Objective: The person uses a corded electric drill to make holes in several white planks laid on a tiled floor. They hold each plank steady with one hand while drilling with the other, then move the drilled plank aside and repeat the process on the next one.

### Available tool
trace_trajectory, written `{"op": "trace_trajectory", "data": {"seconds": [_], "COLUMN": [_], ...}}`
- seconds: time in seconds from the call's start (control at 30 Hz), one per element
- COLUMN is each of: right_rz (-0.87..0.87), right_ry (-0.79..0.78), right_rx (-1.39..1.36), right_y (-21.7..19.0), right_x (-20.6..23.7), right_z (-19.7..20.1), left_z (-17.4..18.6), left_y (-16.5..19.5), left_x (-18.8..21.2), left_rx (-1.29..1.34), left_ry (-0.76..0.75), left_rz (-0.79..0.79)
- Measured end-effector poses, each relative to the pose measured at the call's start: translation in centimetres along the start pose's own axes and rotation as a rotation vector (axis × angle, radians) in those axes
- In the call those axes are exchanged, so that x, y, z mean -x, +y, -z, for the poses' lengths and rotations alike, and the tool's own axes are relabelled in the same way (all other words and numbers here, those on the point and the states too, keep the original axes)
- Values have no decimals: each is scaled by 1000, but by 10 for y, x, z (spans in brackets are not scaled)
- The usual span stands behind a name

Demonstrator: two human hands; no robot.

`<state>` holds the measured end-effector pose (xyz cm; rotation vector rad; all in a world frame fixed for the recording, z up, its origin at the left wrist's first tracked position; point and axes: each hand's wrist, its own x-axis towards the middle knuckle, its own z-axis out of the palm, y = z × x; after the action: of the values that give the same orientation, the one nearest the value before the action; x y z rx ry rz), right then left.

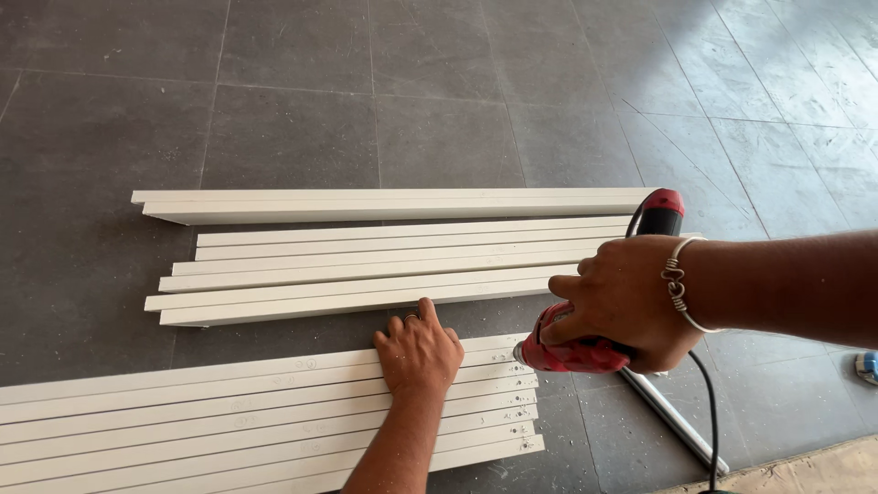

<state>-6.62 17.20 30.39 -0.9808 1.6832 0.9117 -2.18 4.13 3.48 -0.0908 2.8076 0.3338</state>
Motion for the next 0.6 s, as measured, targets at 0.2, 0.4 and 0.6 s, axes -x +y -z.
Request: {"op": "trace_trajectory", "data": {"seconds": [0.2,0.4,0.6], "right_rz": [2,0,-323], "right_ry": [55,25,157], "right_rx": [-96,-62,-428], "right_y": [1,7,29], "right_x": [-6,6,33], "right_z": [-5,0,-29], "left_z": [-2,-4,-4], "left_y": [0,-1,-2], "left_x": [2,1,3], "left_rx": [7,3,11], "left_ry": [27,-17,42], "left_rz": [1,9,1]}}
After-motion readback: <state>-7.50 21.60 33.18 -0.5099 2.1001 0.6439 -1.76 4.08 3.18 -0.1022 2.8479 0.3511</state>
